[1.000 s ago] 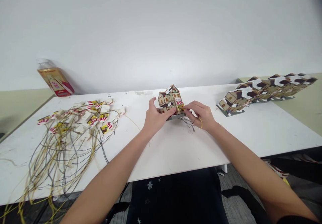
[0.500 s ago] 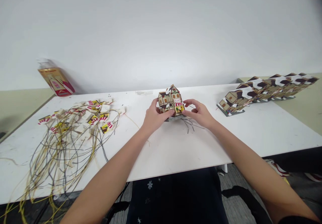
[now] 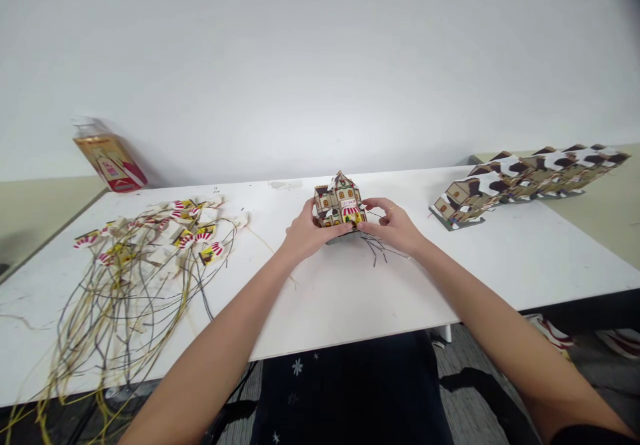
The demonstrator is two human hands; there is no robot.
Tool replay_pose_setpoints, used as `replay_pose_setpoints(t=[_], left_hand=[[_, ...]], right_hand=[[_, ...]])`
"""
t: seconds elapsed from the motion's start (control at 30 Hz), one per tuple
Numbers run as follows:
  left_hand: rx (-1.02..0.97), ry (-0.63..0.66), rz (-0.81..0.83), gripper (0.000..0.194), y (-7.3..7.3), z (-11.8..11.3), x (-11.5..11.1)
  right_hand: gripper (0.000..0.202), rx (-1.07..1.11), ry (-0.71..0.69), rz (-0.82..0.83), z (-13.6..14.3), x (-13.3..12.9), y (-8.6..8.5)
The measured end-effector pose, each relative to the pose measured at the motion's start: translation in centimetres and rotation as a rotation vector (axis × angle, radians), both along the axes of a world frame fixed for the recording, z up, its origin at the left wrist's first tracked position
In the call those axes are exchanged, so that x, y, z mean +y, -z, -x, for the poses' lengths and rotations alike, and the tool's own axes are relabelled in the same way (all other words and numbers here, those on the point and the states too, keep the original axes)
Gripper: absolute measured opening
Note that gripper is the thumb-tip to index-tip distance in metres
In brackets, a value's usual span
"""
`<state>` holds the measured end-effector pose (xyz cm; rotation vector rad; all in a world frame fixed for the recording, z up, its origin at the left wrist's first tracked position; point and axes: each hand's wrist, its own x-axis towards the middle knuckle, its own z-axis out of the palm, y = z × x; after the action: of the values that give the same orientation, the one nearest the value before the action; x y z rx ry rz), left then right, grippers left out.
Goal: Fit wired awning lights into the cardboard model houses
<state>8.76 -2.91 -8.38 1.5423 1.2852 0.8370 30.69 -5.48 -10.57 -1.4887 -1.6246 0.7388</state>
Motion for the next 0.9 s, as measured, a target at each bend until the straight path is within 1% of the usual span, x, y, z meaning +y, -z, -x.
replay_pose_setpoints(t=[0.13,0.27,0.5,0.6,0.77,0.9], left_hand=[[0.027,0.022,0.007,0.095,-0.27,0.05,-0.13],[0.039,0.034,0.006,0.094,-0.46,0.02,-0.26],[0.030,0.063,-0.033,0.094,-0.87,0.04,-0.58],[0.013,0.093,-0.069,0.097,-0.95,0.07,-0.73],[-0.014,0.133,-0.077,0.098,-0.85,0.15,-0.73],[-0.023,0.151,-0.089,0.095,-0.82,0.20,-0.61]], right_hand=[[0.059,0.004,-0.012,0.020,-0.04,-0.02,0.06],[0.057,0.019,-0.036,-0.009,0.05,0.00,0.00],[0.065,0.046,-0.018,0.059,0.20,-0.02,-0.19],[0.067,0.033,-0.054,0.083,0.28,-0.20,-0.36],[0.060,0.069,-0.150,0.056,0.19,-0.38,-0.49],[0.057,0.047,-0.157,0.029,-0.01,-0.35,-0.36]])
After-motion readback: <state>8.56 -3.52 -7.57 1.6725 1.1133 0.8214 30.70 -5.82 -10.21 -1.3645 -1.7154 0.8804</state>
